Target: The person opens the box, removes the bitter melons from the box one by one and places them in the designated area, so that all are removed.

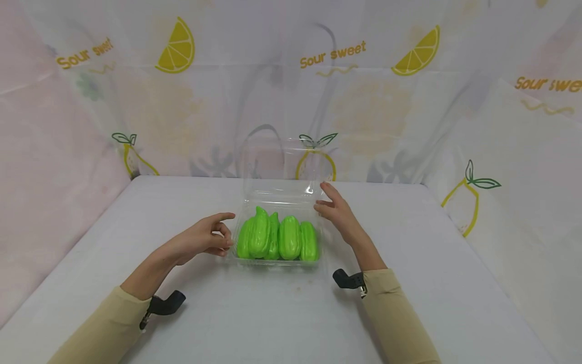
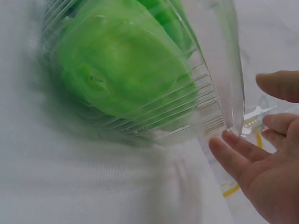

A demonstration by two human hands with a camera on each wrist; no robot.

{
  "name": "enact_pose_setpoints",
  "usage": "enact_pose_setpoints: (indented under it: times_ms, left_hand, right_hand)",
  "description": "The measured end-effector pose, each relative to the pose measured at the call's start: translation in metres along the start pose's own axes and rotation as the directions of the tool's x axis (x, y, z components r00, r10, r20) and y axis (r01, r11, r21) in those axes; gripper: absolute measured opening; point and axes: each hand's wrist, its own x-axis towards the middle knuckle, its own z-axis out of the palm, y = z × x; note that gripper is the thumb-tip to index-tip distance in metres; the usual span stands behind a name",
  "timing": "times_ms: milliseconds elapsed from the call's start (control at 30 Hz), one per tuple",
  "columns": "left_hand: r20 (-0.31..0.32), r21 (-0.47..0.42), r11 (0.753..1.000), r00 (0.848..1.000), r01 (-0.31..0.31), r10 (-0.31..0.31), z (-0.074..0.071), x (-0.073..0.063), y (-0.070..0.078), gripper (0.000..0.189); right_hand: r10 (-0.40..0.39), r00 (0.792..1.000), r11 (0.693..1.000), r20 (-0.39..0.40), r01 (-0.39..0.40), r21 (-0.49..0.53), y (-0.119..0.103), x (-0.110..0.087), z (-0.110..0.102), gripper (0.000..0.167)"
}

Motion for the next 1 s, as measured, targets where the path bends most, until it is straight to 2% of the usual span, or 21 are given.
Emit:
enact_pose_setpoints:
  times_ms: [467,1000]
  left_hand:
    - [0.021,0.006,1.0,1.0,0.01,-0.011,0.0,-0.002,0.002,0.081]
    - [0.059,-0.008,0.999,0.998,0.033,-0.032,0.002,-0.005,0.004,0.082]
  right_hand:
    - [0.049,0.999,0.987,0.013,-0.05,0.15,0.007,0.002,0.0,0.07]
    - [0.084,0.994,0.974,0.065,-0.096,0.204,0.019,0.002,-0.001,0.068]
